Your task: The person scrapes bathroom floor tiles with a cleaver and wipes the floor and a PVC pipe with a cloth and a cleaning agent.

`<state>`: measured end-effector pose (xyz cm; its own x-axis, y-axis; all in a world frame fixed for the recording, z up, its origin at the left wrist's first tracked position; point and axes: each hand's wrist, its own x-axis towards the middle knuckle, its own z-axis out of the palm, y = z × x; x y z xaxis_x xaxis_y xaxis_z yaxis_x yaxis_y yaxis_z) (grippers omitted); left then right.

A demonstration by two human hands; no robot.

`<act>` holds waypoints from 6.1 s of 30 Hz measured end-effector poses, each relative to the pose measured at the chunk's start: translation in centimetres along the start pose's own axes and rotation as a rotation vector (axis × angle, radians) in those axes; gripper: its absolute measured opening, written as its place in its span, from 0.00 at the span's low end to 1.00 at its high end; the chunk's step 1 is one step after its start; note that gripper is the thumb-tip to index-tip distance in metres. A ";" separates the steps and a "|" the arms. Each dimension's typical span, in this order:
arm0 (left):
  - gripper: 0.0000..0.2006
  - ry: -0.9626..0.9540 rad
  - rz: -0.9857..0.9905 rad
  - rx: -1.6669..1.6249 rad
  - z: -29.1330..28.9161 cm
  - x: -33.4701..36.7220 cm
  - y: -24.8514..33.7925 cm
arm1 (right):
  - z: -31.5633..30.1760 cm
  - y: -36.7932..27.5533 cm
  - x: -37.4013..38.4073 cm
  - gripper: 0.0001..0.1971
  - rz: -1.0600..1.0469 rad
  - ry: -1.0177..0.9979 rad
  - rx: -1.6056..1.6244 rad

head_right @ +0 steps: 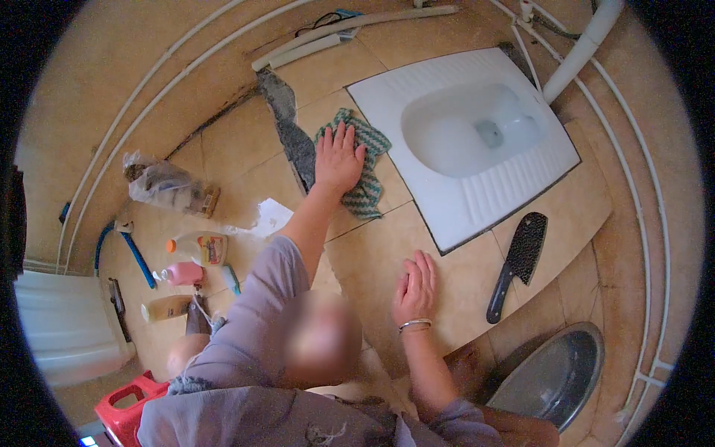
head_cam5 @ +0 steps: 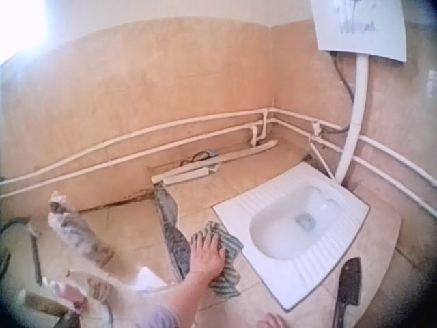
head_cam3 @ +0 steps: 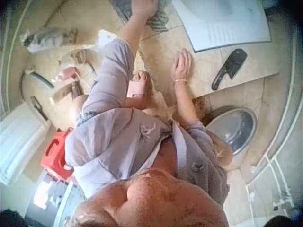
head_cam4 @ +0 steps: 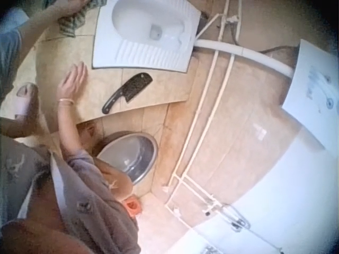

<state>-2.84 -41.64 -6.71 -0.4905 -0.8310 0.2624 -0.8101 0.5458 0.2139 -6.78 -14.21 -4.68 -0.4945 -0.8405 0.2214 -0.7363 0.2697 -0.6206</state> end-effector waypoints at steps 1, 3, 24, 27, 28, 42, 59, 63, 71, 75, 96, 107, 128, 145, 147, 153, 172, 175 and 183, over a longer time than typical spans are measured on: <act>0.25 0.090 0.019 0.022 0.2 -0.6 0.4 | 0.0 0.1 0.1 0.12 -0.001 0.015 -0.016; 0.25 0.043 0.032 0.002 -0.8 -2.8 1.9 | 0.1 0.6 0.1 0.12 -0.010 0.020 -0.024; 0.25 -0.371 0.417 -0.332 -8.0 -27.1 11.2 | -2.4 2.0 -5.1 0.08 0.226 0.206 0.329; 0.20 -0.291 0.376 -0.305 -7.3 -25.2 11.2 | -4.4 1.8 -4.7 0.09 0.304 0.112 0.187; 0.17 -0.266 0.354 -0.341 -6.9 -24.4 11.9 | -4.8 3.1 -4.7 0.10 0.414 0.046 0.194; 0.21 -0.768 0.129 -1.517 -6.9 -28.1 34.6 | -32.3 10.4 -8.7 0.18 0.958 -0.625 0.582; 0.24 -1.868 -0.001 -1.209 -4.1 -32.6 37.8 | -14.5 32.4 -40.0 0.28 1.236 0.184 -0.024; 0.26 -1.959 -0.072 -1.172 -2.8 -32.6 37.8 | -17.7 31.8 -41.2 0.29 1.586 0.229 0.040; 0.28 -1.911 -0.268 -1.227 -4.2 -33.7 40.0 | -21.9 23.5 -33.3 0.21 0.886 0.371 -0.011; 0.26 -1.856 -0.260 -1.320 -4.0 -35.2 41.8 | -26.0 15.3 -26.5 0.17 0.615 0.597 0.534; 0.18 -2.081 0.377 -1.079 -10.0 -31.3 42.5 | -27.6 13.9 -23.3 0.07 0.726 0.979 1.292; 0.06 -1.980 0.356 -0.730 -9.5 -30.1 41.1 | -29.4 10.7 -24.6 0.27 0.193 0.188 -0.198; 0.12 -1.159 1.121 -0.156 -9.5 -33.8 37.4 | -22.8 12.2 -23.6 0.19 1.222 -0.385 -0.254; 0.10 -0.872 1.299 -0.128 -9.4 -31.7 34.6 | -20.7 13.6 -22.1 0.21 0.819 -0.424 -0.033; 0.10 -0.690 1.316 -0.213 -7.5 -31.9 34.3 | -19.7 16.0 -23.9 0.28 0.483 -0.089 0.346; 0.16 -0.652 1.041 -0.077 -10.2 -24.9 29.1 | -23.0 12.4 -20.3 0.24 0.898 -0.293 0.685; 0.28 -0.719 0.525 -0.079 -8.4 -5.5 6.6 | -16.2 9.3 -0.9 0.33 0.370 -0.530 -0.488; 0.26 -0.813 0.513 -0.136 -6.8 -2.8 4.0 | -14.8 10.9 0.9 0.32 0.484 -0.640 -0.440; 0.22 -0.544 0.572 -0.197 -4.1 5.2 1.6 | -17.3 19.3 9.4 0.31 0.552 -0.435 -0.606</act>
<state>-5.39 -44.67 -1.17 -0.9400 -0.3257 -0.1018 -0.3400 0.8688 0.3600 -33.64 -8.73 -1.59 -0.7202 -0.5892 -0.3662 -0.6244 0.7806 -0.0281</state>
